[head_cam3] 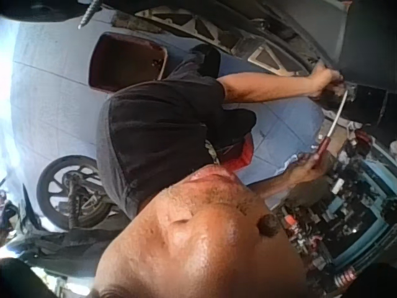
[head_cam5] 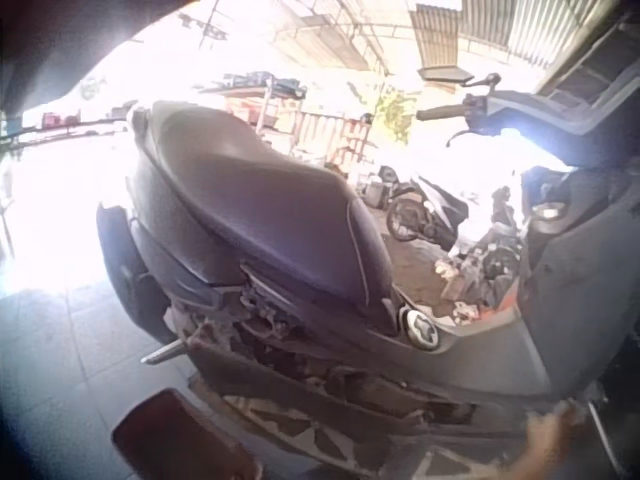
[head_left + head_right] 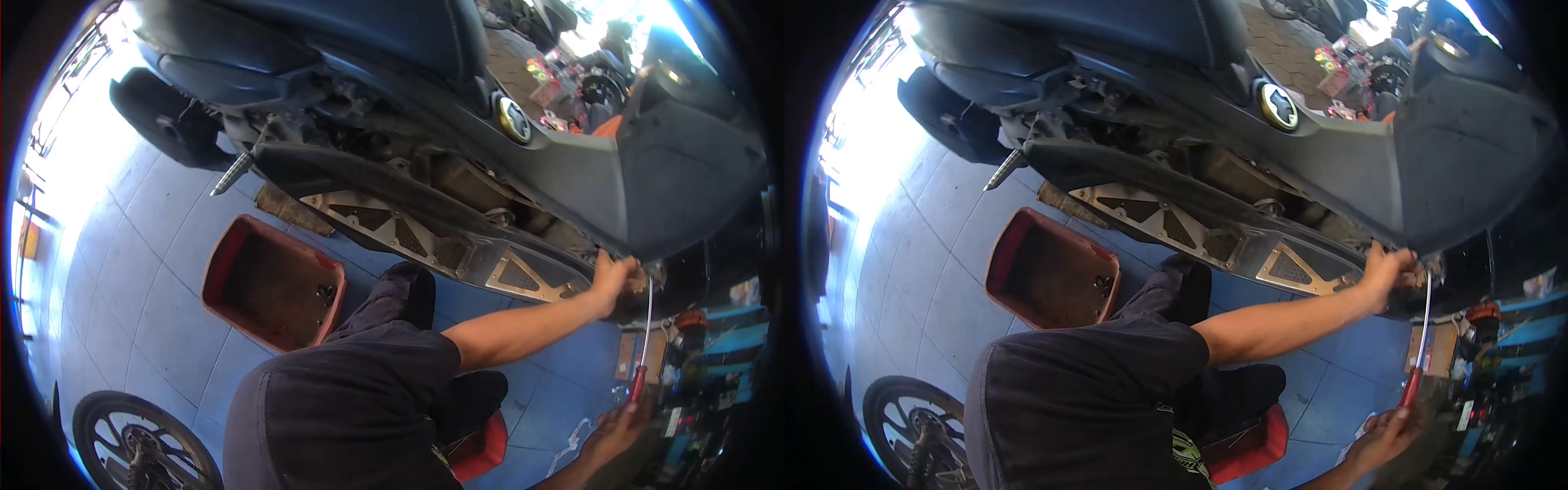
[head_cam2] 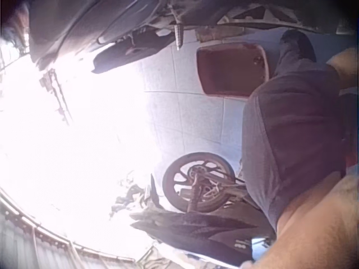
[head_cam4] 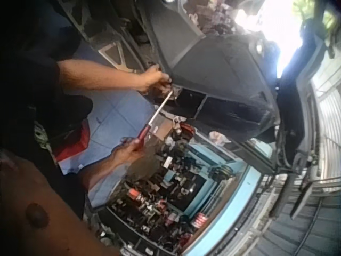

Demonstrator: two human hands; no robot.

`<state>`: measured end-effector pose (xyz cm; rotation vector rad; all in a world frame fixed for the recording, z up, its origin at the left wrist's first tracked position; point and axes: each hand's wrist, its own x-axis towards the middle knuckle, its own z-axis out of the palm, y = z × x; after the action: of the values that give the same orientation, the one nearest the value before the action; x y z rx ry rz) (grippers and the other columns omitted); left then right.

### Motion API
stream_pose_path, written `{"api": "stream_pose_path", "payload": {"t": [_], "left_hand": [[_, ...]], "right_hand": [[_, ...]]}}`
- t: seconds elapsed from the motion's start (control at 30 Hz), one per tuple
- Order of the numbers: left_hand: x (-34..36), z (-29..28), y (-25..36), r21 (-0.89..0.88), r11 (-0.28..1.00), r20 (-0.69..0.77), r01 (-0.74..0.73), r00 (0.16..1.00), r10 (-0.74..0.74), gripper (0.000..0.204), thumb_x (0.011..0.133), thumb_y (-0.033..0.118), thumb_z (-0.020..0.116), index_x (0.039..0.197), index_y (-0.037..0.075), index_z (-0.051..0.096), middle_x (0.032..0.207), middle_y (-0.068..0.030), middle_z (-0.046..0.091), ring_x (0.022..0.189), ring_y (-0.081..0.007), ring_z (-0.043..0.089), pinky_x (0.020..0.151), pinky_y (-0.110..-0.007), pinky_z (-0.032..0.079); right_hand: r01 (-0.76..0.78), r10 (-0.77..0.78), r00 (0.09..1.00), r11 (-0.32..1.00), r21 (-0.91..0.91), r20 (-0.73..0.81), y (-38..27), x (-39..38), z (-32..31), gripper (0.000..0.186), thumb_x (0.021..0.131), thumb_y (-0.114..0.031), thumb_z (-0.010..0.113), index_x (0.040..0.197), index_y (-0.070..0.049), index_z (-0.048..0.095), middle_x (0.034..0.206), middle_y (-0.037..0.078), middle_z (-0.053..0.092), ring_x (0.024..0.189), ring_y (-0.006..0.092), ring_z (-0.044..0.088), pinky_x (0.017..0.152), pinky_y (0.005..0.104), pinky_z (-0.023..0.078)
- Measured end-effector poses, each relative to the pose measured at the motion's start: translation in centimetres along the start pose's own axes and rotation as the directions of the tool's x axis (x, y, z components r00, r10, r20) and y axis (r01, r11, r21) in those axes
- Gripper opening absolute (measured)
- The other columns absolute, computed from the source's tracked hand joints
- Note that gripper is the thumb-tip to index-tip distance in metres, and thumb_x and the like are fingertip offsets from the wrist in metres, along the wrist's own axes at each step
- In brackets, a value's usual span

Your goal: Removing and reattaching body panels and fasteners on a motorcycle using tools.

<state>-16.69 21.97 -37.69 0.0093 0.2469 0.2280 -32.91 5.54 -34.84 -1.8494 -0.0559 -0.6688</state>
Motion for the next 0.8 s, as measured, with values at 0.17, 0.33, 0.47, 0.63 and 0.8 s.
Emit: {"api": "stream_pose_path", "payload": {"t": [0.17, 0.33, 0.47, 0.63, 0.8], "left_hand": [[5.7, -4.2, -1.2, -0.175, 0.918, 0.387, 0.355, 0.882, -0.267, 0.026, 0.085, 0.021, 0.072, 0.098, 0.003, 0.058, 0.091, -0.0104, 0.063, 0.076, -0.0203, 0.067, 0.058, -0.032, 0.056], [4.9, -3.0, -1.6, 0.071, 0.939, 0.483, 0.335, 0.813, -0.327, 0.033, 0.086, 0.021, 0.071, 0.108, 0.001, 0.057, 0.095, -0.0104, 0.064, 0.074, -0.0168, 0.061, 0.053, -0.026, 0.044], [5.3, -3.5, 0.2, 0.138, 0.962, 0.378, 0.234, 0.886, -0.27, 0.023, 0.087, 0.027, 0.072, 0.094, 0.01, 0.058, 0.072, -0.0026, 0.057, 0.061, -0.0157, 0.059, 0.054, -0.027, 0.048], [7.6, -4.6, -1.7, 0.111, 0.954, 0.512, 0.28, 0.806, -0.296, 0.023, 0.088, 0.029, 0.071, 0.096, 0.012, 0.058, 0.084, -0.0017, 0.062, 0.063, -0.011, 0.057, 0.058, -0.025, 0.048], [5.2, -3.9, -0.7, 0.139, 0.941, 0.442, 0.307, 0.831, -0.337, 0.026, 0.087, 0.024, 0.07, 0.103, 0.006, 0.059, 0.093, -0.0107, 0.063, 0.072, -0.0216, 0.059, 0.066, -0.034, 0.048]], "right_hand": [[0.168, -0.144, 0.986, 0.878, -0.448, 0.087, 1.1, 2.0, -2.4, 0.05, 0.096, -0.034, 0.059, 0.127, 0.004, 0.048, 0.086, 0.008, 0.054, 0.062, 0.0107, 0.049, 0.053, 0.0253, 0.041], [0.313, -0.335, 0.94, 0.921, -0.232, -0.061, 1.8, 1.4, -2.1, 0.033, 0.096, -0.017, 0.061, 0.12, 0.004, 0.054, 0.095, 0.013, 0.056, 0.065, 0.0128, 0.053, 0.052, 0.0273, 0.042], [0.503, -0.512, 0.849, 0.703, -0.502, 0.134, 1.7, 1.9, -1.3, 0.03, 0.093, -0.012, 0.064, 0.119, 0.002, 0.057, 0.092, 0.01, 0.06, 0.069, 0.0141, 0.056, 0.056, 0.0284, 0.045], [-0.013, 0.01, 1.0, 0.973, -0.23, -0.015, 1.5, 2.3, -1.9, 0.029, 0.091, -0.012, 0.067, 0.116, 0.0, 0.06, 0.088, 0.01, 0.065, 0.074, 0.0205, 0.061, 0.068, 0.0334, 0.051], [0.52, -0.525, 0.831, 0.616, -0.592, 0.184, 2.1, 2.6, -1.1, 0.028, 0.088, -0.019, 0.072, 0.108, 0.0, 0.067, 0.093, 0.007, 0.069, 0.083, 0.0186, 0.064, 0.074, 0.0332, 0.052]]}}
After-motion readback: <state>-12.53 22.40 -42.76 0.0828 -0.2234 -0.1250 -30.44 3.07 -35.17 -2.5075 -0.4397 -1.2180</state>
